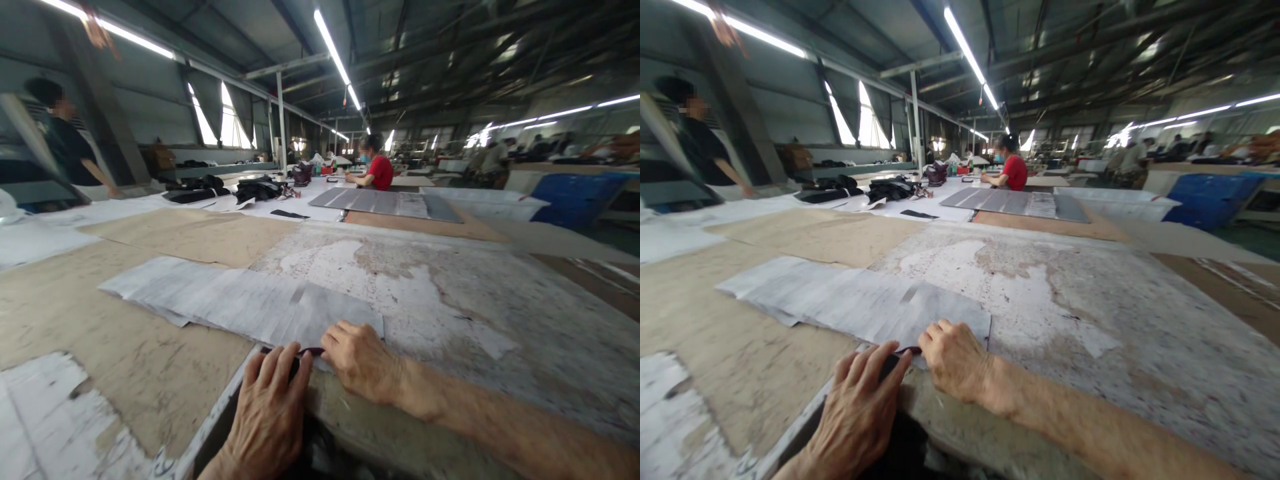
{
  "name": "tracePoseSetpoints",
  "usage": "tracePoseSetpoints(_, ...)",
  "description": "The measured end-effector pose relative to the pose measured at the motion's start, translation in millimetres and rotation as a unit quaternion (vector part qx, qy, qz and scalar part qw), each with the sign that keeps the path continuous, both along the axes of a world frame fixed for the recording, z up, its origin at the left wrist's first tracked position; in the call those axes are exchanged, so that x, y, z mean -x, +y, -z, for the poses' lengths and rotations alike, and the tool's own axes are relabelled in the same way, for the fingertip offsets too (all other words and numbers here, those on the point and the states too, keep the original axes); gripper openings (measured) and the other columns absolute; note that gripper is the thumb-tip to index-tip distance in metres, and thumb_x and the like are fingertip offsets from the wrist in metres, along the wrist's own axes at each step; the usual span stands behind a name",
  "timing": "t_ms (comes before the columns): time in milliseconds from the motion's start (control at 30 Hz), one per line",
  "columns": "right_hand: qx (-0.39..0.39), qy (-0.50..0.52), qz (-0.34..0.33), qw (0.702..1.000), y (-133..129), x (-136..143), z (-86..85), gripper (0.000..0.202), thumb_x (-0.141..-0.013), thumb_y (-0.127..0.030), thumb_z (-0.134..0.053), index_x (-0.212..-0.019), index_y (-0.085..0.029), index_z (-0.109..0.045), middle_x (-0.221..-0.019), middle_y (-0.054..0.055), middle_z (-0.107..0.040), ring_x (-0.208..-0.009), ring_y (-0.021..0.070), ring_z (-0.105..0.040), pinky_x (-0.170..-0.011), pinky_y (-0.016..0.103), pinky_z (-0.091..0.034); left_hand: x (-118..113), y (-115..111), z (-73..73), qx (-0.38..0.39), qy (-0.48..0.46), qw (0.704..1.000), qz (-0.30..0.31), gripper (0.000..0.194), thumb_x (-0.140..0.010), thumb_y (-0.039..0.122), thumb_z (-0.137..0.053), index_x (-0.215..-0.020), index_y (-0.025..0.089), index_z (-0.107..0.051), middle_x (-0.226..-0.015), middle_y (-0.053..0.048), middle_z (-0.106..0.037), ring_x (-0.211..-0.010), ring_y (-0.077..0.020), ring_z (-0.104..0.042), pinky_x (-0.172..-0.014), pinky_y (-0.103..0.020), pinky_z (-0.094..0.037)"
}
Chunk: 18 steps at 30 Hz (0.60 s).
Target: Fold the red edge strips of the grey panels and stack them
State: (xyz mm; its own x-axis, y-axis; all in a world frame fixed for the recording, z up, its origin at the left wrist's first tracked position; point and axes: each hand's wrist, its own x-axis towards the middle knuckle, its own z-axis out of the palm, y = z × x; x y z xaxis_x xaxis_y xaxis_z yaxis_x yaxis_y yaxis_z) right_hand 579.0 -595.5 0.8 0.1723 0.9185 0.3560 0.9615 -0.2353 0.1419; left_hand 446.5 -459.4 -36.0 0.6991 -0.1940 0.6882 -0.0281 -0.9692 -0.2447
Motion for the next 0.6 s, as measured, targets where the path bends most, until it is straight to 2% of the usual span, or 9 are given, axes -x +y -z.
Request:
tracePoseSetpoints(200,-0.037,0.077,0.053,0.995,-3,-11,-7.3,0.015,-0.088,-0.019,-0.044,-0.082,-0.012,-0.056,-0.077,0.006,-0.061,-0.069,0.0144,-0.057,-0.061,0.026,-0.039,0,5,8.3,0.007,0.009,0.999,0.031,0.041,-0.08,0.016,-0.043,-0.12,0.019,-0.05,-0.123,-0.007,-0.053,-0.105,-0.0242,-0.045,-0.088,-0.043,-0.026)
tracePoseSetpoints(367,-0.056,0.156,0.101,0.981,1,-24,-22.3,0.019,-0.087,-0.029,-0.049,-0.086,-0.013,-0.057,-0.079,0.0,-0.059,-0.069,0.0107,-0.056,-0.065,0.028,-0.047,-2,5,13.5,0.029,0.025,0.998,0.039,0.046,-0.077,0.015,-0.044,-0.123,0.018,-0.047,-0.117,-0.007,-0.057,-0.102,-0.0238,-0.047,-0.09,-0.045,-0.023)
tracePoseSetpoints(500,-0.085,0.201,0.159,0.963,1,-44,-39.6,0.025,-0.086,-0.034,-0.05,-0.097,-0.013,-0.057,-0.092,0.003,-0.059,-0.078,0.0137,-0.058,-0.069,0.032,-0.049,-3,0,9.8,0.041,0.027,0.998,0.04,0.044,-0.074,0.011,-0.044,-0.117,0.017,-0.05,-0.109,-0.007,-0.06,-0.098,-0.0235,-0.048,-0.091,-0.047,-0.022)
tracePoseSetpoints(600,-0.142,0.217,0.2,0.945,-8,-59,-53.9,0.029,-0.087,-0.035,-0.049,-0.105,-0.013,-0.055,-0.101,0.004,-0.057,-0.087,0.0174,-0.057,-0.073,0.035,-0.049,-3,-3,5.0,0.038,0.025,0.998,0.043,0.042,-0.074,0.006,-0.041,-0.113,0.015,-0.052,-0.104,-0.007,-0.061,-0.095,-0.0232,-0.048,-0.091,-0.048,-0.022)
